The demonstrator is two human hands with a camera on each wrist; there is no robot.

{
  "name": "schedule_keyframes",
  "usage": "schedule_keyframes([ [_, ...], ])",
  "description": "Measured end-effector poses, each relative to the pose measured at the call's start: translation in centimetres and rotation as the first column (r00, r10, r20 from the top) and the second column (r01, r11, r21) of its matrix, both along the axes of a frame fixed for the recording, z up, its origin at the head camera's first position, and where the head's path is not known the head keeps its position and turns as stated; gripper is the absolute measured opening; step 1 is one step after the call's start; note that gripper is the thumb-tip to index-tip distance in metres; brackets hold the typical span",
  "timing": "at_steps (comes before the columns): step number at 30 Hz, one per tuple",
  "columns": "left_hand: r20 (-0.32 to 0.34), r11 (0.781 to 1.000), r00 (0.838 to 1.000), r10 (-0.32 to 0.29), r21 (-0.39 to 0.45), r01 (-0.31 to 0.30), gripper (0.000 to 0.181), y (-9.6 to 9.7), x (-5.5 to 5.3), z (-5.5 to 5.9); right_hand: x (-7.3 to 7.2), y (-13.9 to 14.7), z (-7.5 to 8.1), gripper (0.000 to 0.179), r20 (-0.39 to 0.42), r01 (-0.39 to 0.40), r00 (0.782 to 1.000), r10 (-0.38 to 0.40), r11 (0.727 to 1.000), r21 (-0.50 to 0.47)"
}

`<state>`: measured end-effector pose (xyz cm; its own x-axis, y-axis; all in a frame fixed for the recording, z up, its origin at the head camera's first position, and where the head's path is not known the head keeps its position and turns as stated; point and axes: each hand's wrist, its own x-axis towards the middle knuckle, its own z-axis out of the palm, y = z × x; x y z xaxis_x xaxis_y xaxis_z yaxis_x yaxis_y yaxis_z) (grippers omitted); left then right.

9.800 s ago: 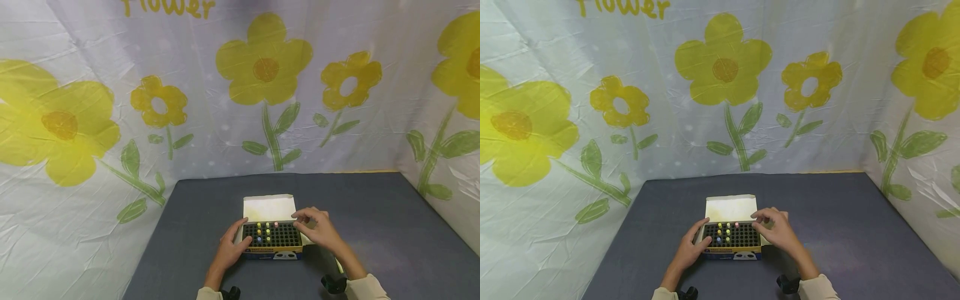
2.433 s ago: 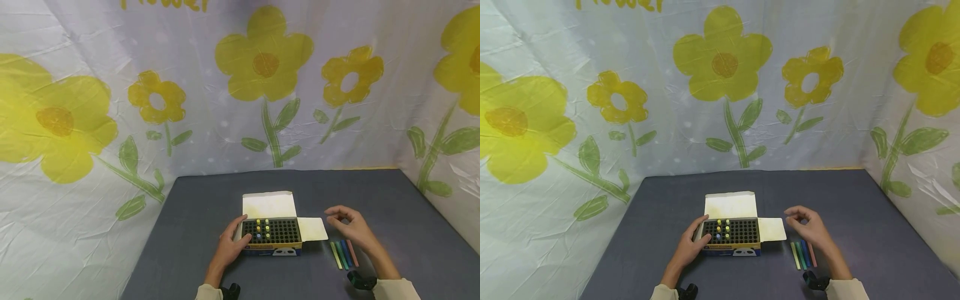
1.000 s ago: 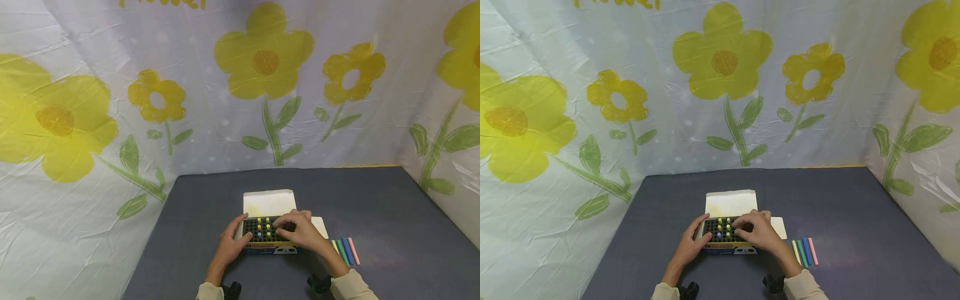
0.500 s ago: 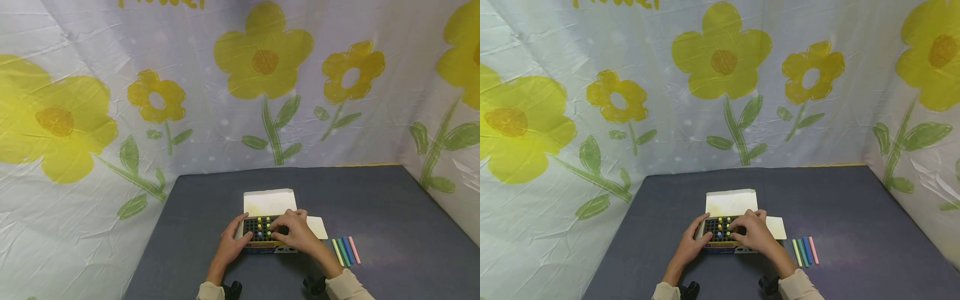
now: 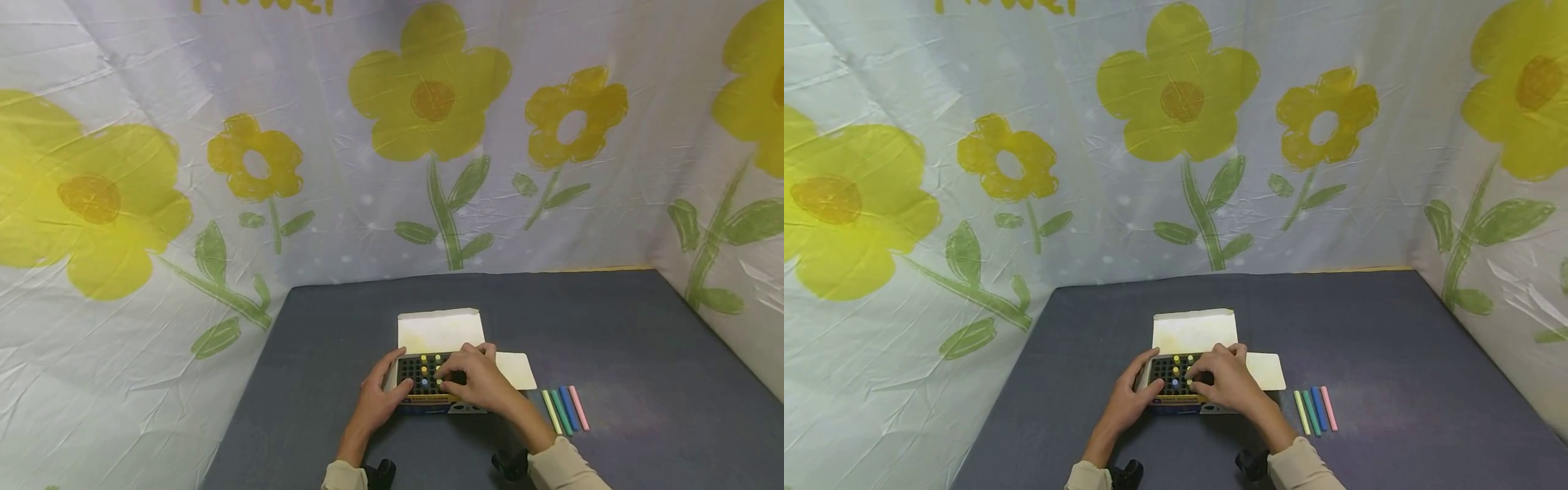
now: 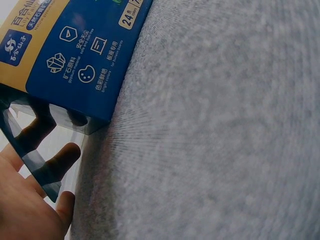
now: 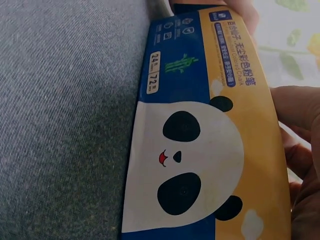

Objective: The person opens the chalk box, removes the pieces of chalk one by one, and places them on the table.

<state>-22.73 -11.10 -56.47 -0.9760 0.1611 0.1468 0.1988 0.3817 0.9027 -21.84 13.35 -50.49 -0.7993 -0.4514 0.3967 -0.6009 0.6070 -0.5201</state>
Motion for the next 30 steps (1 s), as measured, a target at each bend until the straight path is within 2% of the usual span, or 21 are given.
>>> schedule_keyframes([
  [13, -0.001, 1.0, 1.0, 0.001, -0.007, -0.001, 0.059, -0.13, -0.08, -0.28, -0.02, 0.17, 0.31, 0.015, 0.055, -0.08, 0.994, 0.089, 0.987, -0.139],
  [21, 0.001, 1.0, 1.0, -0.016, -0.007, 0.016, 0.058, -0.28, -0.25, -0.39, 0.1, 0.18, 0.5, 0.017, 0.099, -0.082, 0.99, 0.106, 0.972, -0.222],
  [24, 0.003, 1.0, 1.0, -0.024, -0.002, 0.024, 0.058, -0.29, -0.26, -0.32, 0.11, 0.17, 0.58, 0.017, 0.088, -0.07, 0.992, 0.095, 0.963, -0.26],
  [30, -0.007, 1.0, 1.0, -0.029, 0.0, 0.029, 0.059, -0.28, -0.16, -0.17, -0.1, 0.14, 0.76, 0.016, 0.016, -0.049, 0.998, 0.057, 0.95, -0.308],
])
